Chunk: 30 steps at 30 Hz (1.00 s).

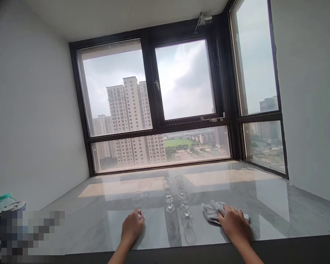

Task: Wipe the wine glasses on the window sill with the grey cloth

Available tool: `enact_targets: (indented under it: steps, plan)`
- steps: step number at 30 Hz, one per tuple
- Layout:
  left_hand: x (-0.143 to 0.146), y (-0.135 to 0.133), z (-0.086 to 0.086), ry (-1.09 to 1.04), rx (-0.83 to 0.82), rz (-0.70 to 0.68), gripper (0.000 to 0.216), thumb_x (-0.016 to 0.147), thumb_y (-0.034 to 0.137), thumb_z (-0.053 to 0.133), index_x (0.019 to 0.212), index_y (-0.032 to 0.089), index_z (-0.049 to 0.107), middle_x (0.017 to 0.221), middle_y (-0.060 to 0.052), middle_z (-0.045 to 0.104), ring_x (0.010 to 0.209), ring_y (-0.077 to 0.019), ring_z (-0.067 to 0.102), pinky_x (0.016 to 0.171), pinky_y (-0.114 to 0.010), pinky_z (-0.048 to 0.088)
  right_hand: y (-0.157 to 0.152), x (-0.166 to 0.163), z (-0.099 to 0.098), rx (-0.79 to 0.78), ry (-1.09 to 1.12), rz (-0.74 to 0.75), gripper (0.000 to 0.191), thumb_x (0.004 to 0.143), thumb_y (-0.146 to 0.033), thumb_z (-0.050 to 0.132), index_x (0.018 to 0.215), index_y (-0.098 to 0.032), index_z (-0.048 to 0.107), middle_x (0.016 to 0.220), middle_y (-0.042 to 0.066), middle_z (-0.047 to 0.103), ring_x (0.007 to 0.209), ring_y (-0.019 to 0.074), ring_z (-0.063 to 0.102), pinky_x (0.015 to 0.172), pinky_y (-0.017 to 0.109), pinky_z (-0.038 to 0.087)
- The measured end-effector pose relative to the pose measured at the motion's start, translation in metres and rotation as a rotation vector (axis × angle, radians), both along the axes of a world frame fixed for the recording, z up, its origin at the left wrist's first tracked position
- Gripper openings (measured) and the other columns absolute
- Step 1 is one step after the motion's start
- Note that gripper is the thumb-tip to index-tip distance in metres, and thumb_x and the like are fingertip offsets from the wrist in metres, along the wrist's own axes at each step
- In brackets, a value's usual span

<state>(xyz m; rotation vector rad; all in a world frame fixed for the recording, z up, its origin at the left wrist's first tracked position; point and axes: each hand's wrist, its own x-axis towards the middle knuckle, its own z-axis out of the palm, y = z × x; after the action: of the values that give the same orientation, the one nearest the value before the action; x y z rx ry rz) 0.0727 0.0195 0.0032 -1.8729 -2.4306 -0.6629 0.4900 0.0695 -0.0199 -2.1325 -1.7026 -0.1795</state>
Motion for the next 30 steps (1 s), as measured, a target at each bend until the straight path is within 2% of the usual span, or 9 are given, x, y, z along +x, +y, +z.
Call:
enact_targets:
  steps: [6, 23, 30]
  plan:
    - [0.0015, -0.0004, 0.0006, 0.0, 0.001, 0.004, 0.027, 0.09, 0.033, 0.04, 0.098, 0.018, 0.062, 0.103, -0.01, 0.071, 0.094, -0.023, 0.065, 0.074, -0.029, 0.042, -0.0017, 0.0005, 0.0015, -0.012, -0.023, 0.0, 0.038, 0.091, -0.038, 0.039, 0.11, -0.023, 0.067, 0.113, 0.012, 0.067, 0.108, 0.0317, 0.056, 0.078, 0.039, 0.043]
    - [-0.0006, -0.0003, -0.0018, -0.029, 0.017, -0.008, 0.027, 0.09, 0.034, 0.041, 0.098, 0.019, 0.062, 0.099, -0.01, 0.071, 0.091, -0.023, 0.065, 0.071, -0.029, 0.041, 0.0002, 0.0023, -0.0006, -0.017, 0.022, 0.019, 0.042, 0.089, -0.04, 0.037, 0.113, -0.023, 0.067, 0.116, 0.012, 0.066, 0.111, 0.0331, 0.054, 0.08, 0.042, 0.043]
    - [-0.0005, 0.0004, -0.0018, -0.014, 0.007, 0.002, 0.029, 0.091, 0.035, 0.041, 0.101, 0.019, 0.062, 0.1, -0.011, 0.071, 0.093, -0.0233, 0.065, 0.073, -0.03, 0.042, 0.0023, 0.0028, -0.004, 0.01, 0.029, 0.028, 0.039, 0.088, -0.04, 0.039, 0.107, -0.025, 0.069, 0.113, 0.011, 0.067, 0.109, 0.0334, 0.055, 0.079, 0.043, 0.044]
